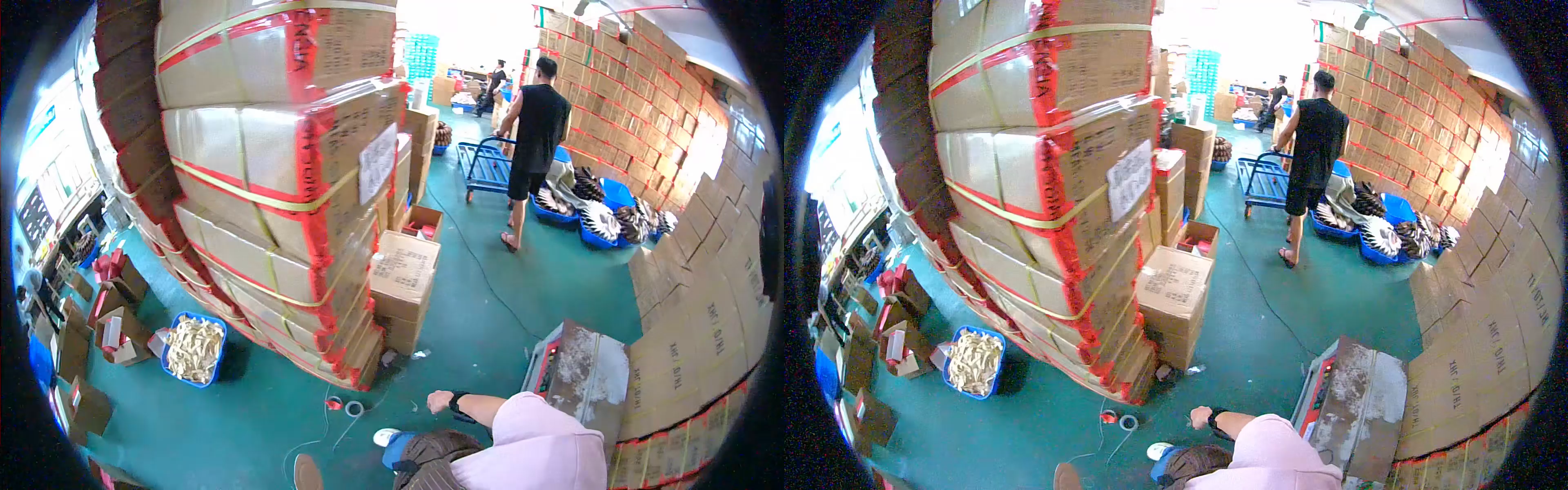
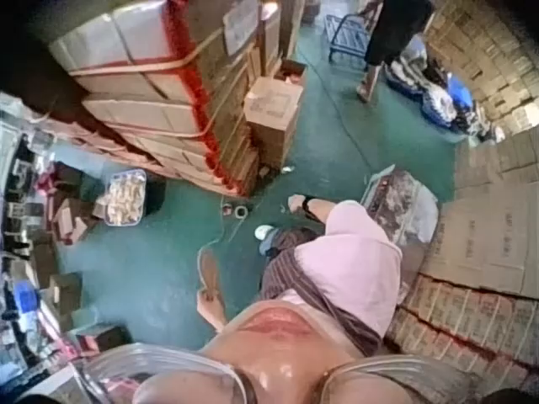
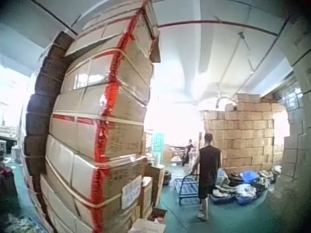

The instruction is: The recorder is trimming shoe insoles and placing them inside finished shoe uppers as part of the manufacturing process.

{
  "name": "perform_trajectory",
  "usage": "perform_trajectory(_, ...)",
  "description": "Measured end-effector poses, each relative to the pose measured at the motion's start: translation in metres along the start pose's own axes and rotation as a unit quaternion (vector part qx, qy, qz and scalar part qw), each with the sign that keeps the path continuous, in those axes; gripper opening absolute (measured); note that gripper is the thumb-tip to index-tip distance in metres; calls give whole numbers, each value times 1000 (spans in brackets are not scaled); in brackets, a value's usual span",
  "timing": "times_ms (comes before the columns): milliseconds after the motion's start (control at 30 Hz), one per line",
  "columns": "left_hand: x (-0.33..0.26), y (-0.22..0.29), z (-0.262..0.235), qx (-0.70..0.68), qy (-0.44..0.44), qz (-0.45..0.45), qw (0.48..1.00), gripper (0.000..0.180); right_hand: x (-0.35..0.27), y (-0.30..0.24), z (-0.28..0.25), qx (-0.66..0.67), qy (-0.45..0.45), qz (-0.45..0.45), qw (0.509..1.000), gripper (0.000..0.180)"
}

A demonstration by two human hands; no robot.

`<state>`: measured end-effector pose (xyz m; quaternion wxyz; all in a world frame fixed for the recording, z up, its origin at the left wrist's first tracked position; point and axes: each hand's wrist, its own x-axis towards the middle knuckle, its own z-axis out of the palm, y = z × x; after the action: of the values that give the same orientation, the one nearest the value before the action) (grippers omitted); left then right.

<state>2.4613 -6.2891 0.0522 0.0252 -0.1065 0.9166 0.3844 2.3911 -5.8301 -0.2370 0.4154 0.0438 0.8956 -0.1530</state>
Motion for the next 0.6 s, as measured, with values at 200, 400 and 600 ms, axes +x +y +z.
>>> perform_trajectory(200,18,-1,-30,46,117,-65,990,18,30,-153,-91,11,-59,-109,992,39)
perform_trajectory(400,86,-69,-49,36,204,-153,966,22,107,-354,-145,123,-152,-352,915,58)
perform_trajectory(600,100,-69,-98,-122,243,-277,922,34,47,-573,-169,285,-466,-388,742,41)
